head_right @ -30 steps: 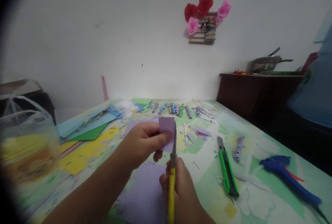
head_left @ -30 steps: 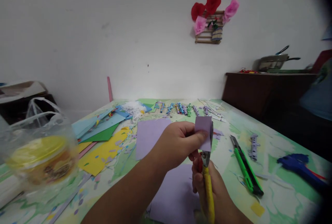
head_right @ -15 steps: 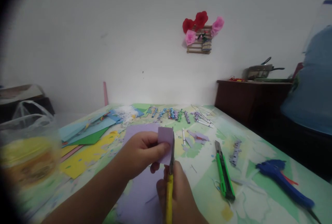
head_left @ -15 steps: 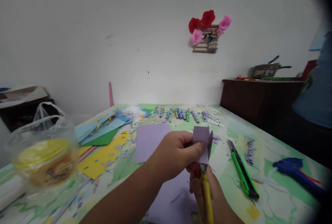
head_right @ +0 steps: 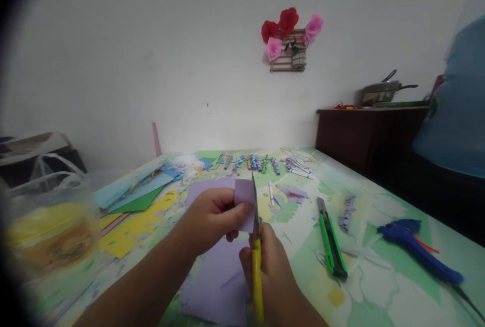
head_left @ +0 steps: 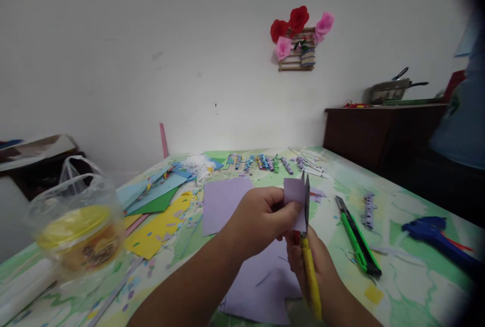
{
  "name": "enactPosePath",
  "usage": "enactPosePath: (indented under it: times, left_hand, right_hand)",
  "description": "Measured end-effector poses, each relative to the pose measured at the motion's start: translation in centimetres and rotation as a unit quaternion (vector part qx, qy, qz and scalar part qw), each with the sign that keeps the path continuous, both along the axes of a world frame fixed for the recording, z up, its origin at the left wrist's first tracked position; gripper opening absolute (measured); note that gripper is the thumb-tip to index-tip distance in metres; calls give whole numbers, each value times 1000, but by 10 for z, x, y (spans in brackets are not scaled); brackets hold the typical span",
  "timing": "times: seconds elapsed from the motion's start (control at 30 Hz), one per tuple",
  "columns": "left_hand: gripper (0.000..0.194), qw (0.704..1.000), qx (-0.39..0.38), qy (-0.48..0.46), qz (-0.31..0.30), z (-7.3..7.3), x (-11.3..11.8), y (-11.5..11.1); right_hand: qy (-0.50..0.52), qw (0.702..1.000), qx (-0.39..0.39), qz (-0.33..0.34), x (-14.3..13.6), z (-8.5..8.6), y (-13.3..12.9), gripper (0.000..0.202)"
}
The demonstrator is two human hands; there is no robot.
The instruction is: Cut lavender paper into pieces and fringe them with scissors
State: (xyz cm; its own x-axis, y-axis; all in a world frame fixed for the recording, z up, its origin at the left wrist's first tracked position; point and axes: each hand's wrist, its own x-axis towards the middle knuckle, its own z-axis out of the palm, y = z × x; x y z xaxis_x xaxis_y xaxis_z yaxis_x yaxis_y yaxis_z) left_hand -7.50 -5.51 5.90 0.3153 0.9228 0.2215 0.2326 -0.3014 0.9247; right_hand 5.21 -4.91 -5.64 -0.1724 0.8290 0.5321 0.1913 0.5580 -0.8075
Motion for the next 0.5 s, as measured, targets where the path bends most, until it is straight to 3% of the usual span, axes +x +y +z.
enactPosePath:
  times: [0.27,0.43,0.5]
  left_hand:
    - [21,998,46,27,23,-4,1,3]
    - [5,998,49,-48,0,-5,2,5]
    - [7,996,48,-69,-6,-7,2,7]
  right_hand:
    - [-12,999,-6,-38,2,-1,3,26]
    - [-29,999,-10,-44,3,-1,4,28]
    - [-42,998,7,-45,3,0,5,27]
